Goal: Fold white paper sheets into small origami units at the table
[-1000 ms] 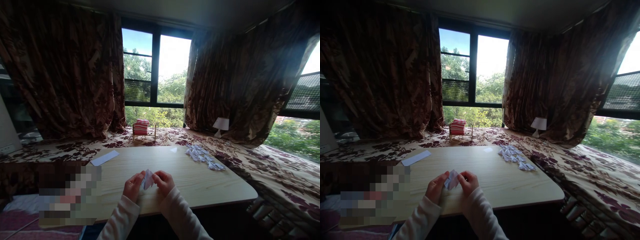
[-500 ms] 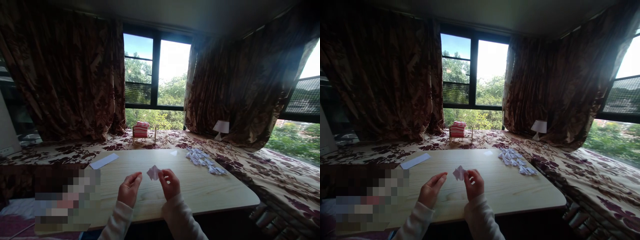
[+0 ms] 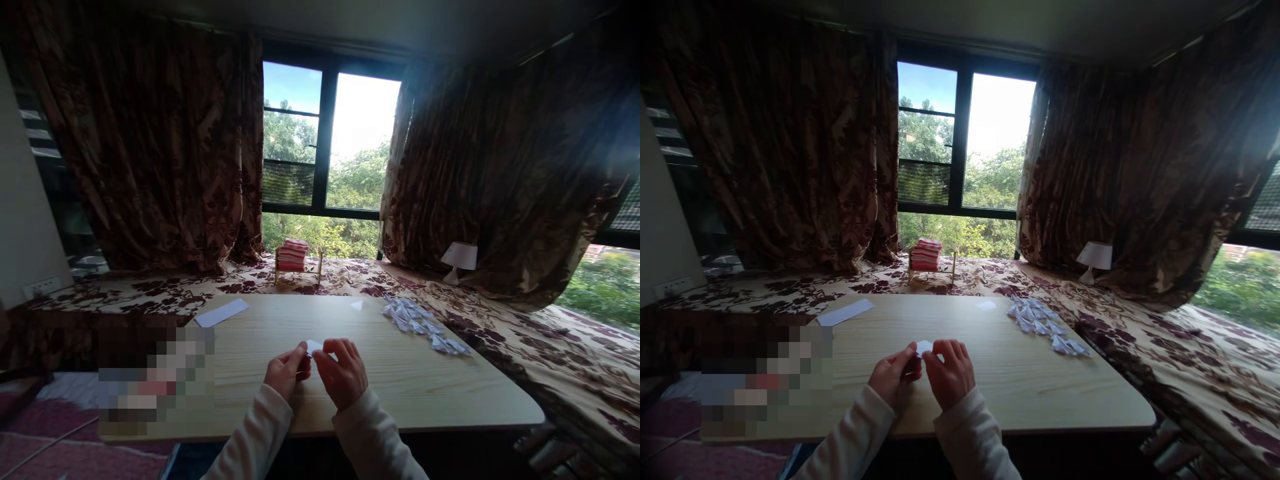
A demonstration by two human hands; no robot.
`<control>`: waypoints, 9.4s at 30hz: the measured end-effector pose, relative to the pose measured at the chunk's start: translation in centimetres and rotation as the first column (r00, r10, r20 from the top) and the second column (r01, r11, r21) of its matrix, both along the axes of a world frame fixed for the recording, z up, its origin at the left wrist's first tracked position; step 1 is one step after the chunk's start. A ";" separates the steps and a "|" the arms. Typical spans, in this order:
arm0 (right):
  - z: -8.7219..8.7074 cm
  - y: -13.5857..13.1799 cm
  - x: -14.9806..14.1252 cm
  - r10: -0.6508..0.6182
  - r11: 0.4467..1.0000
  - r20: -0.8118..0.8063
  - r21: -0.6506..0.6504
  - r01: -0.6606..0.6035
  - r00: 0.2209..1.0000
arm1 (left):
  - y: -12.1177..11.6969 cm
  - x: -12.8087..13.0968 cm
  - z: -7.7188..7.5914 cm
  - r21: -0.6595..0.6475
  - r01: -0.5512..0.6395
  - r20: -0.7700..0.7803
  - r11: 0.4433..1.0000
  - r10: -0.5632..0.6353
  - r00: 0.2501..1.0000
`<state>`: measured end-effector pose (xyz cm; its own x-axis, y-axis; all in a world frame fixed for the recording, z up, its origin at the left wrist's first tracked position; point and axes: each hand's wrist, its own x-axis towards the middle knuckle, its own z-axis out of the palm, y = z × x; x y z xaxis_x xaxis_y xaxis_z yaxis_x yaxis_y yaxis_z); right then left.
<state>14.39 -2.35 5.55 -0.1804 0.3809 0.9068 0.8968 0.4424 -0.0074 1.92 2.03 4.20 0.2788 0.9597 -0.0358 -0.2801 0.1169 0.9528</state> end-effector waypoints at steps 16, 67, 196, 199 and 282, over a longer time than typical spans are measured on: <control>-0.1 -0.3 -0.1 0.016 1.000 0.020 -0.009 -0.016 1.000 | 0.3 -0.2 -0.9 0.020 0.062 0.016 0.998 -0.062 0.998; -0.6 -0.1 0.0 0.115 0.988 -0.156 -0.083 -0.129 0.981 | -1.1 -0.5 0.2 0.329 -0.025 -0.116 0.944 0.067 0.991; -1.7 0.3 -1.2 0.118 0.805 -0.835 -0.237 -0.544 0.538 | -1.8 0.1 0.4 0.402 -0.115 -0.142 0.908 0.186 0.972; -1.9 0.4 -1.2 0.102 0.793 -0.836 -0.258 -0.552 0.539 | -1.9 0.1 0.3 0.404 -0.102 -0.133 0.909 0.169 0.977; -2.0 0.0 1.6 0.155 0.815 -0.789 -0.238 -0.529 0.594 | -1.9 0.1 0.8 0.358 -0.111 -0.182 0.927 0.186 0.966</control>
<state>16.02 -2.30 3.60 0.2410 0.7890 0.5652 0.2944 0.4955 -0.8172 2.02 0.11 5.02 0.1542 0.9532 0.2600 -0.0591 -0.2538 0.9655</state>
